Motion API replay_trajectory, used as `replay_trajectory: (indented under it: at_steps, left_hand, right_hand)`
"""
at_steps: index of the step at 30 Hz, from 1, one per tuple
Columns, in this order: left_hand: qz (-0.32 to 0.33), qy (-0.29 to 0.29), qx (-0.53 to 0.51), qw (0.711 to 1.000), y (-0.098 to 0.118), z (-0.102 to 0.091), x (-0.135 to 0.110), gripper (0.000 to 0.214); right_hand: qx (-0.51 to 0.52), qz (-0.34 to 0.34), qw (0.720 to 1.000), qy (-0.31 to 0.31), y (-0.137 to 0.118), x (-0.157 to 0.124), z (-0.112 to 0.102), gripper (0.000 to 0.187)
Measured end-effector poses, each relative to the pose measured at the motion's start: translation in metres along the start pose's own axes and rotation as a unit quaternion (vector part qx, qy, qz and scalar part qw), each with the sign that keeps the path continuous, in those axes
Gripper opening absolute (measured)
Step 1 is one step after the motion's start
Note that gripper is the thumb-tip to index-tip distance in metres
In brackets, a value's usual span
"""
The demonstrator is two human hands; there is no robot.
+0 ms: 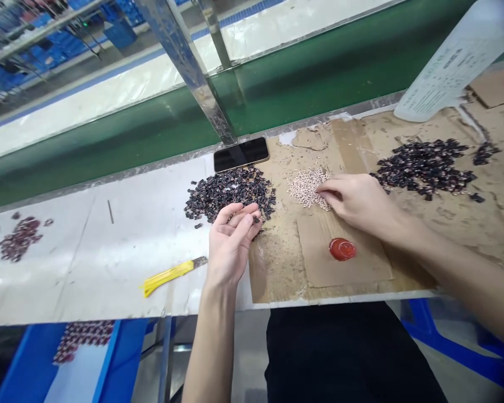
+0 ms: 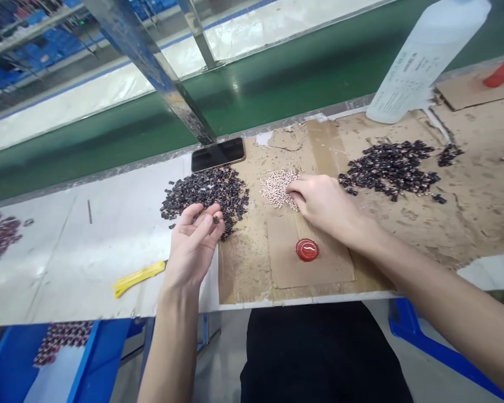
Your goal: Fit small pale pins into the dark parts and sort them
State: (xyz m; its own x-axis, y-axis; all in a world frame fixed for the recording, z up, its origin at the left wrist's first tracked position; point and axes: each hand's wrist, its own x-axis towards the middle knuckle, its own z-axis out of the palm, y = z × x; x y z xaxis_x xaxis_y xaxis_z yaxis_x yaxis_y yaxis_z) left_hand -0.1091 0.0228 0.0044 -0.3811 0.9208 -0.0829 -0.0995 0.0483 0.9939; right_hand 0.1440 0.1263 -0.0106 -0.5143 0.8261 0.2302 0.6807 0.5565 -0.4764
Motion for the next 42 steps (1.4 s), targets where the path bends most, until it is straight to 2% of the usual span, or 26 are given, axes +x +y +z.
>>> replay_trajectory:
  at_steps: [4,8,10,12,14,15,17,19,22,27,32,34,39,42]
  left_hand:
    - [-0.004,-0.034,-0.071,0.997,0.003,0.007,-0.007,0.035]
    - [0.008,-0.057,-0.093,0.994,0.006,0.012,-0.018,0.028]
    - [0.020,-0.048,-0.086,0.995,0.009,0.020,-0.026,0.023]
    - [0.052,-0.015,-0.050,0.997,0.014,0.035,-0.035,0.016]
    - [0.098,0.014,0.006,0.995,0.017,0.054,-0.043,0.014]
    - [0.120,0.017,0.028,0.992,0.018,0.064,-0.047,0.015]
    - [0.163,-0.002,0.045,0.986,0.017,0.080,-0.052,0.019]
    - [0.198,-0.035,0.054,0.978,0.014,0.090,-0.056,0.023]
    - [0.211,-0.069,0.091,0.971,0.012,0.093,-0.060,0.028]
    - [0.156,-0.104,0.145,0.972,0.025,0.086,-0.065,0.021]
    - [0.101,-0.153,0.083,0.979,0.028,0.088,-0.070,0.015]
    - [0.120,-0.163,0.104,0.974,0.026,0.089,-0.071,0.018]
    - [0.236,-0.154,0.210,0.936,0.024,0.085,-0.071,0.021]
    - [0.259,-0.163,0.231,0.924,0.025,0.082,-0.068,0.018]
  right_hand:
    - [0.036,0.017,0.999,0.023,-0.004,0.000,-0.002,0.024]
    - [0.087,0.070,0.990,0.088,-0.008,-0.005,-0.011,0.017]
    - [0.182,0.124,0.969,0.113,-0.011,-0.010,-0.017,0.011]
    - [0.349,0.184,0.912,0.114,-0.015,-0.018,-0.024,0.012]
    - [0.505,0.225,0.828,0.097,-0.022,-0.027,-0.030,0.020]
    - [0.553,0.233,0.795,0.085,-0.026,-0.031,-0.033,0.022]
    - [0.608,0.240,0.754,0.065,-0.035,-0.039,-0.037,0.022]
    - [0.629,0.242,0.737,0.053,-0.043,-0.046,-0.039,0.020]
    - [0.626,0.251,0.737,0.051,-0.052,-0.052,-0.042,0.021]
    - [0.604,0.224,0.762,0.066,-0.055,-0.058,-0.044,0.020]
    - [0.601,0.185,0.776,0.053,-0.053,-0.061,-0.045,0.022]
    - [0.589,0.184,0.785,0.049,-0.054,-0.061,-0.046,0.025]
    - [0.558,0.180,0.808,0.060,-0.061,-0.061,-0.049,0.031]
    - [0.525,0.183,0.827,0.087,-0.066,-0.062,-0.049,0.032]
